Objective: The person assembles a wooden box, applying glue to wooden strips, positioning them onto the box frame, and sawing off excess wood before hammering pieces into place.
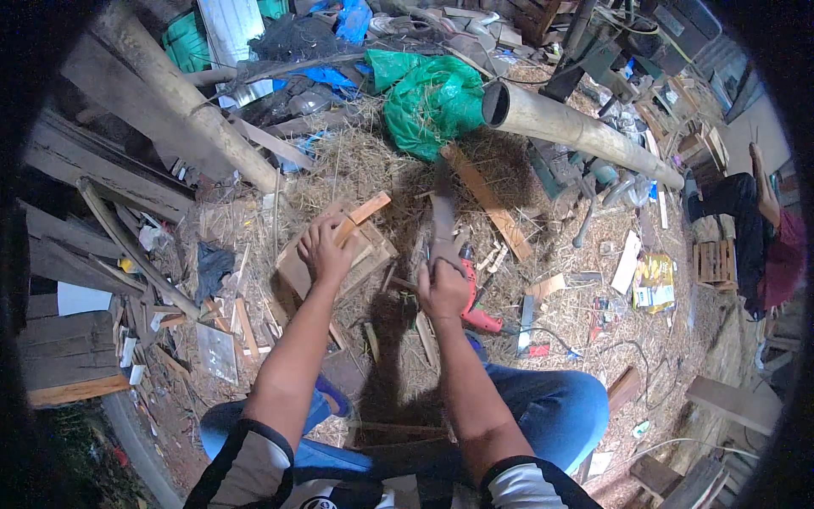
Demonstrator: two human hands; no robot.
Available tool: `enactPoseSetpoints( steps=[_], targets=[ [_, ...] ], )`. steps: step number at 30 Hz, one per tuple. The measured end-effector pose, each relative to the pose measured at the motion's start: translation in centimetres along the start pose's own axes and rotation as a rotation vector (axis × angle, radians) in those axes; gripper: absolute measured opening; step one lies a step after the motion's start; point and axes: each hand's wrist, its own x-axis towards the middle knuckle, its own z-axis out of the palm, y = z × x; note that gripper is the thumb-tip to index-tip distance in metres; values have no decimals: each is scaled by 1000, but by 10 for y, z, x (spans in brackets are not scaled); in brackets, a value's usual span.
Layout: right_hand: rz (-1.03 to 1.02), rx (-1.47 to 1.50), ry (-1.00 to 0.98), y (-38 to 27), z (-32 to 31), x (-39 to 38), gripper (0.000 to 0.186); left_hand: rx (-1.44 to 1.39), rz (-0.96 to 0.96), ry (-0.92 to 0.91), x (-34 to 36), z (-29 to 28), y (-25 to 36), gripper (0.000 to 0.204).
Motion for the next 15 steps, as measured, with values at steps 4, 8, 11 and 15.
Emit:
enactPoseSetpoints(
  steps=[4,8,11,15],
  targets=[
    [25,-310,-80,41,5,-28,29,22,56,50,-4,2,-15,45],
    [61,-472,-162,97,16,-55,29,80,189,-3,1,-4,-19,34],
    [128,-540,-192,103,24,-52,30,63,309,27,10,-2,-27,21],
    [8,-126,-72,28,12,15,24,-69,341,20,23,-11,-41,17]
  ],
)
